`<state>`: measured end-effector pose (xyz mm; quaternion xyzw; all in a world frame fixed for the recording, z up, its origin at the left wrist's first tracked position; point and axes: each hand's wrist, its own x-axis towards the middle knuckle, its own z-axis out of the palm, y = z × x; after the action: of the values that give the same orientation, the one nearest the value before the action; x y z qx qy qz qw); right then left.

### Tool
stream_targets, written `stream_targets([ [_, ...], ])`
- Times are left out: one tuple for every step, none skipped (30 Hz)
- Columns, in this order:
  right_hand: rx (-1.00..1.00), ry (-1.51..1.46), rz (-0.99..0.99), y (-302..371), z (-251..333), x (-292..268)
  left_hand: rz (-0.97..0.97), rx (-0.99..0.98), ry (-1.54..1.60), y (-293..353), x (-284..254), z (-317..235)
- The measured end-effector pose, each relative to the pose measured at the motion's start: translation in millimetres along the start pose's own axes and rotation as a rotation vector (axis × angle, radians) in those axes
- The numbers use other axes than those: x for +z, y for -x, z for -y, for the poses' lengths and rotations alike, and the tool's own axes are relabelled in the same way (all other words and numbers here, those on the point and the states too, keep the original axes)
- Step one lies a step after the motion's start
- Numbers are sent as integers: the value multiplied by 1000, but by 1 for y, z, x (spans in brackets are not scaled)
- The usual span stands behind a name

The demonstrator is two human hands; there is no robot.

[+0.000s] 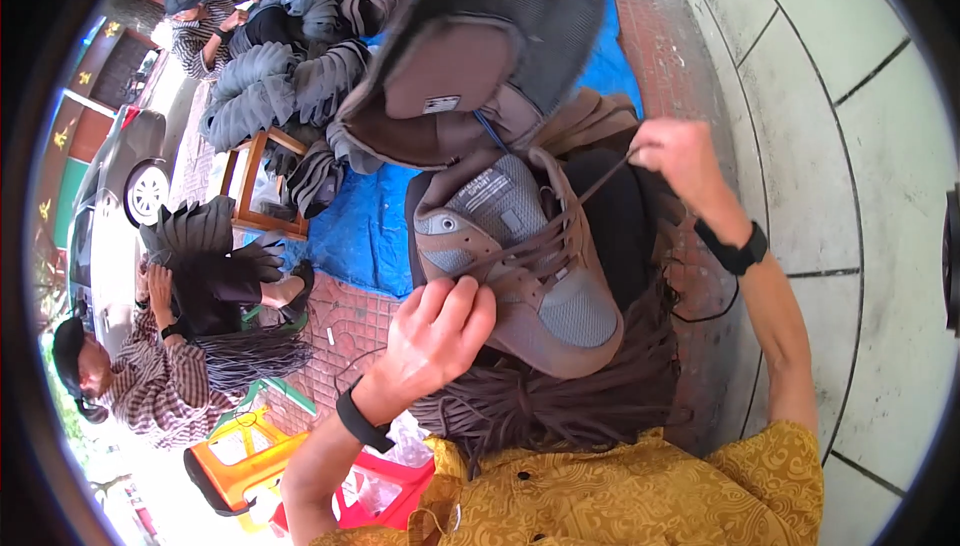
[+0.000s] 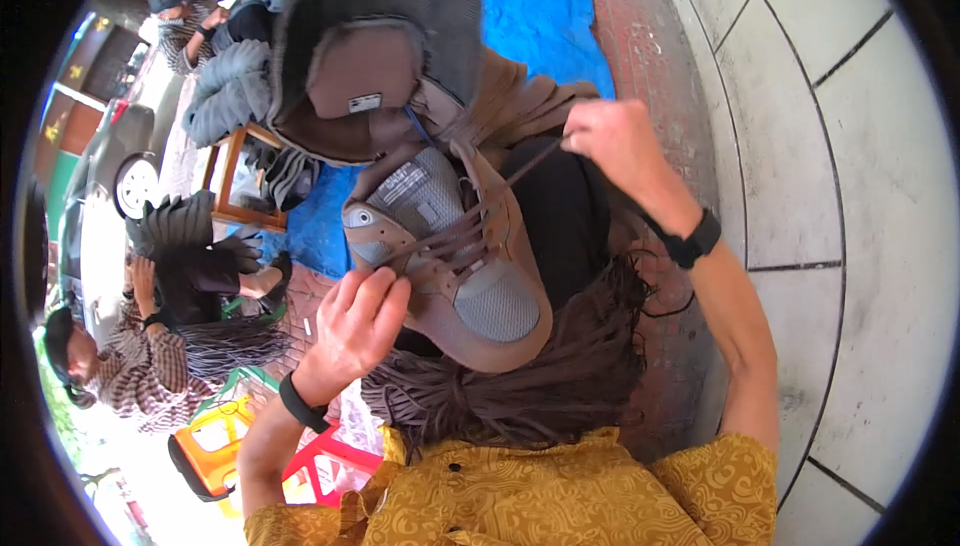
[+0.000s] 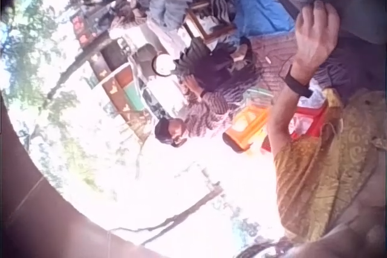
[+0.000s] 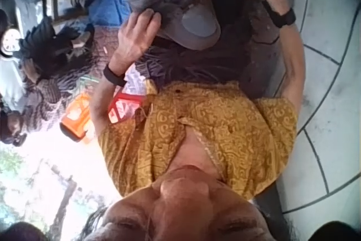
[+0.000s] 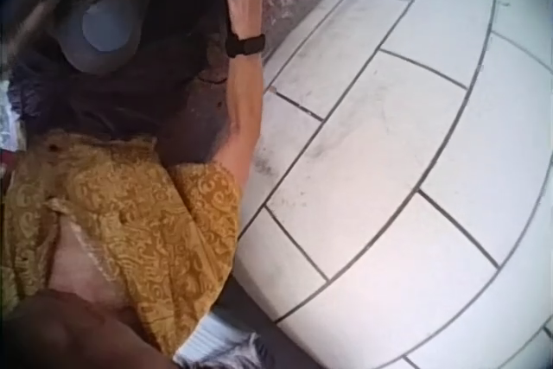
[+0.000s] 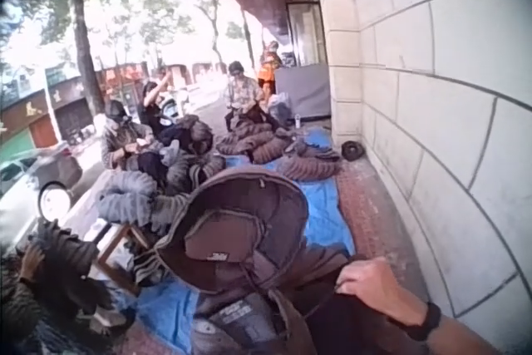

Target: Lacing shoe parts and assembling shoe tongues during footwear manufacturing.

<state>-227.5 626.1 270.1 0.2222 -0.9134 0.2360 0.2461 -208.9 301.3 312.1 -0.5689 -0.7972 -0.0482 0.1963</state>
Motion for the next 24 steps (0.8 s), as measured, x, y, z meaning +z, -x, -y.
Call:
stream_targets([
  [123, -18, 5, 2, -1, 2, -73, -73, 104, 4, 1, 0],
  [115, -19, 3, 3, 0, 3, -147, -145, 208, 6, 0, 0],
  [118, -66, 17, 4, 5, 6, -167, -275, 207, 8, -3, -1],
  [121, -113, 29, 4, 9, 8, -164, -276, 203, 7, -6, -1],
  [203, -149, 35, 3, 13, 7, -118, -382, 168, 5, -8, 0],
  [200, -150, 35, 1, 17, 4, -75, -491, 134, 4, -10, -1],
  [308, -261, 22, 0, 22, 0, -89, -502, 131, 8, -5, -2],
  [416, -371, 8, -2, 26, -3, -90, -502, 130, 10, -4, -1],
  [416, -368, 8, -3, 28, -5, -61, -479, 116, 12, -4, 0],
  [450, -388, 14, -5, 31, -7, -32, -455, 103, 13, -3, 1],
  [485, -407, 18, -6, 33, -9, -35, -453, 105, 11, -4, 1],
  [484, -402, 17, -7, 34, -12, 2, -459, 65, 8, -7, 2],
  [515, -441, -5, -8, 34, -15, 38, -464, 25, 5, -11, 2],
  [546, -480, -29, -10, 34, -19, 34, -462, 25, 4, -13, 5],
  [547, -478, -30, -13, 35, -23, -23, -468, 147, 4, -16, 10],
  [668, -574, 4, -17, 37, -28, -80, -472, 267, 1, -21, 13],
  [787, -670, 38, -20, 38, -31, -71, -640, 515, -3, -31, 10],
  [787, -666, 35, -19, 35, -31, 23, -899, 929, -4, -40, 12],
  [723, -866, -2, -16, 31, -29, 22, -983, 1187, -5, -42, 14],
  [651, -1064, -41, -15, 29, -29, 22, -1060, 1448, -8, -44, 16],
  [648, -1065, -40, -18, 32, -27, 20, -1061, 1445, -11, -48, 20],
  [637, -1297, -142, -24, 39, -23, 72, -1189, 1610, -13, -54, 24],
  [618, -1527, -248, -27, 43, -20, 128, -1318, 1774, -15, -59, 26],
  [618, -1523, -250, -29, 43, -19, 130, -1314, 1776, -15, -62, 28],
])
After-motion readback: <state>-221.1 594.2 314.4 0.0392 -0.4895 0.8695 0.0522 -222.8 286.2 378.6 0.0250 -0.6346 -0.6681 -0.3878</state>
